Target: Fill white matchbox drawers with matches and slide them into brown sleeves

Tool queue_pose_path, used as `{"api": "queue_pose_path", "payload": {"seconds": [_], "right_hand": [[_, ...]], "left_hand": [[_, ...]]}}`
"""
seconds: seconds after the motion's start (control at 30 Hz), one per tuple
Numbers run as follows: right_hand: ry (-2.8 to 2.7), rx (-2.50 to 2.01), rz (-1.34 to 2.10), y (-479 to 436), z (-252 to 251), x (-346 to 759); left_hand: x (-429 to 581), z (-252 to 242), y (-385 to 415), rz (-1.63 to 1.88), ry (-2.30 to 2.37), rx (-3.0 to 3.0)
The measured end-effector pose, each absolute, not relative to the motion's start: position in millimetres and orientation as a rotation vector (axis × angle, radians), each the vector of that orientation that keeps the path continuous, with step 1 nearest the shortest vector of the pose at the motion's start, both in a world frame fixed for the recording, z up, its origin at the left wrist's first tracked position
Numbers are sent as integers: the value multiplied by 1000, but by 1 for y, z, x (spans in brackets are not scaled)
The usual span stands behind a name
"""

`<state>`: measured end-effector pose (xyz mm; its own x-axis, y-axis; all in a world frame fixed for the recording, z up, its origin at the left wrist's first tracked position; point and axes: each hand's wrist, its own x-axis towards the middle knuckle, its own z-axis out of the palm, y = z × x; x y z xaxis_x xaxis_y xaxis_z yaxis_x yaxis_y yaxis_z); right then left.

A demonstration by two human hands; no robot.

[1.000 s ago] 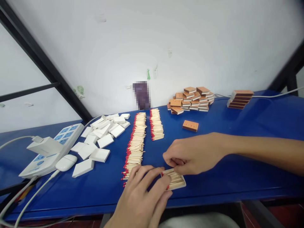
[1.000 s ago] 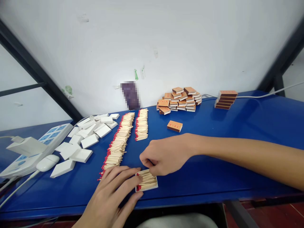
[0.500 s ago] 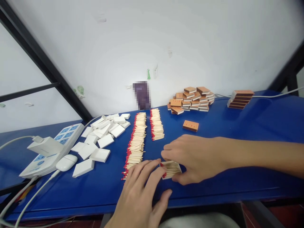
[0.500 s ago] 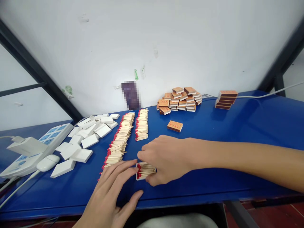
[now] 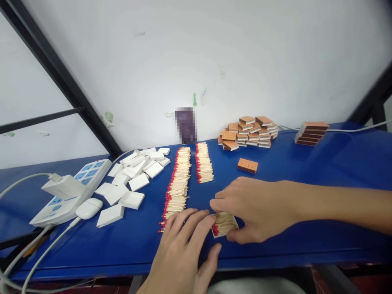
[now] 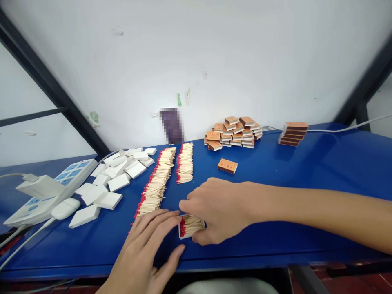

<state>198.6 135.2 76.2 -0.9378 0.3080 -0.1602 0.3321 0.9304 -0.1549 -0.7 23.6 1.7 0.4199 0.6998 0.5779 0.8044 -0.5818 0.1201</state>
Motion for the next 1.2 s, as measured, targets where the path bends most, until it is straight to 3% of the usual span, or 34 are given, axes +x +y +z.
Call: {"api": "queue_pose_path", "payload": {"seconds": [0.2, 0.33, 0.43, 0.67, 1.2], "right_hand": [[2912, 434, -444, 140, 84, 199], [2950, 632, -513, 158, 85, 201], [3097, 844, -453, 173, 68, 198], [3341, 838, -319, 189, 20, 185], [3379, 864, -436, 193, 17, 184]], "left_hand": [[-1, 5, 23, -923, -1291, -2521], [-2, 2, 22, -935, -1249, -2507], [-1, 0, 24, -1007, -1236, -2472], [-2, 4, 29, -988, -1185, -2452], [-6, 1, 34, -920, -1169, -2493]]}}
